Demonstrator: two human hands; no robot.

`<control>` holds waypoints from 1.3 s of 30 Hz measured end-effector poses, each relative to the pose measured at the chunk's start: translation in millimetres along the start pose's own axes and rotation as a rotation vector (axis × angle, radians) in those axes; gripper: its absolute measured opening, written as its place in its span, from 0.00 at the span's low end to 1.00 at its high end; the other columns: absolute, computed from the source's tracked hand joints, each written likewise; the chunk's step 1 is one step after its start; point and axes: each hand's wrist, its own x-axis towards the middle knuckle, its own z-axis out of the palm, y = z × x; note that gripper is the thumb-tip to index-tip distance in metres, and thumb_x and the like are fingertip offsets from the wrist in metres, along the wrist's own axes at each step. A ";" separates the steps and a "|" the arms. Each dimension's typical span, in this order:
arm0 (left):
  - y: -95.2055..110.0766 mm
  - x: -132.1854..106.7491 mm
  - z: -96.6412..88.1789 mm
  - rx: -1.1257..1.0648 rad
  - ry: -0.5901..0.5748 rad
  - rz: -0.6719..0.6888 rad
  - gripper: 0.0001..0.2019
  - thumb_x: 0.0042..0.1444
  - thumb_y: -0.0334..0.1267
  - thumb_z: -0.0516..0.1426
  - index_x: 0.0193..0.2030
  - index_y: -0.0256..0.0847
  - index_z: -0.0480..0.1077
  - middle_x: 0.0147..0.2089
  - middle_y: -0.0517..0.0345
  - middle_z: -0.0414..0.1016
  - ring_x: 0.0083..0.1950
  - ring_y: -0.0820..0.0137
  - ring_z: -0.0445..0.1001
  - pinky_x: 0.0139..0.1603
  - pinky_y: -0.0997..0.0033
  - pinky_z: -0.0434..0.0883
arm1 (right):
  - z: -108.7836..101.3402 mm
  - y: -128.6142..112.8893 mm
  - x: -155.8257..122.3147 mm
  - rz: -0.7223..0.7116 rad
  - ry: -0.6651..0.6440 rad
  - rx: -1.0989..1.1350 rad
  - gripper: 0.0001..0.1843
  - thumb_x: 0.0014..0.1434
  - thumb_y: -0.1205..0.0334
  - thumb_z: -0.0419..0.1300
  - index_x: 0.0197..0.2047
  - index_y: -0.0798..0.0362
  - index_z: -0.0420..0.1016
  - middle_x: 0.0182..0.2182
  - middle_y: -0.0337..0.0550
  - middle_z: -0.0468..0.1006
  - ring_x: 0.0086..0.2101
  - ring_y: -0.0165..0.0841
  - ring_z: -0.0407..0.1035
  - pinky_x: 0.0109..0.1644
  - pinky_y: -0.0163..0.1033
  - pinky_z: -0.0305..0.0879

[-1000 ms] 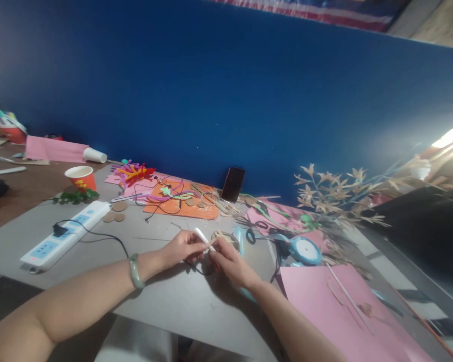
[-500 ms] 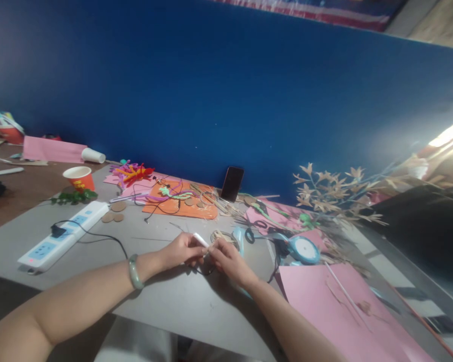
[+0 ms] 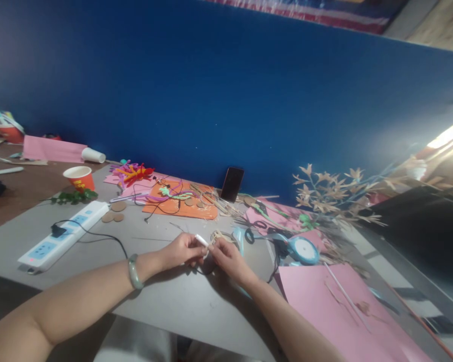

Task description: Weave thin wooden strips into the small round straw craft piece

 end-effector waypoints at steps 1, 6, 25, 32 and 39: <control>-1.1 0.6 0.0 -0.009 -0.001 -0.002 0.19 0.50 0.51 0.59 0.29 0.33 0.69 0.20 0.60 0.67 0.18 0.79 0.63 0.18 0.80 0.62 | 0.1 1.1 0.3 -0.009 0.016 -0.016 0.21 0.55 0.45 0.58 0.22 0.51 0.61 0.18 0.34 0.62 0.21 0.27 0.54 0.24 0.33 0.48; -5.6 3.0 -0.2 -0.012 0.048 0.036 0.19 0.49 0.51 0.59 0.31 0.32 0.69 0.20 0.59 0.68 0.18 0.79 0.63 0.18 0.80 0.61 | 2.1 2.5 -0.8 -0.035 0.097 -0.047 0.20 0.54 0.46 0.59 0.21 0.51 0.61 0.17 0.34 0.61 0.20 0.27 0.53 0.23 0.34 0.47; -2.3 0.0 -0.3 -0.002 0.030 -0.020 0.19 0.53 0.51 0.56 0.32 0.32 0.70 0.23 0.55 0.71 0.19 0.77 0.67 0.18 0.80 0.66 | -0.8 7.3 3.4 -0.025 0.078 -0.064 0.23 0.53 0.43 0.59 0.20 0.51 0.60 0.15 0.33 0.61 0.18 0.26 0.53 0.22 0.34 0.48; -1.7 -0.4 2.9 0.069 0.148 0.000 0.20 0.54 0.51 0.55 0.28 0.31 0.71 0.18 0.57 0.68 0.16 0.76 0.65 0.17 0.78 0.64 | 0.5 3.4 1.1 -0.002 0.163 -0.177 0.23 0.54 0.45 0.59 0.19 0.50 0.58 0.16 0.34 0.60 0.20 0.28 0.54 0.23 0.35 0.48; -3.9 1.9 1.1 0.035 0.158 0.047 0.17 0.50 0.48 0.60 0.31 0.31 0.71 0.21 0.58 0.69 0.18 0.78 0.65 0.18 0.80 0.61 | 2.6 0.8 -1.2 -0.059 0.200 -0.179 0.22 0.55 0.47 0.58 0.19 0.50 0.58 0.17 0.34 0.59 0.21 0.28 0.53 0.24 0.35 0.47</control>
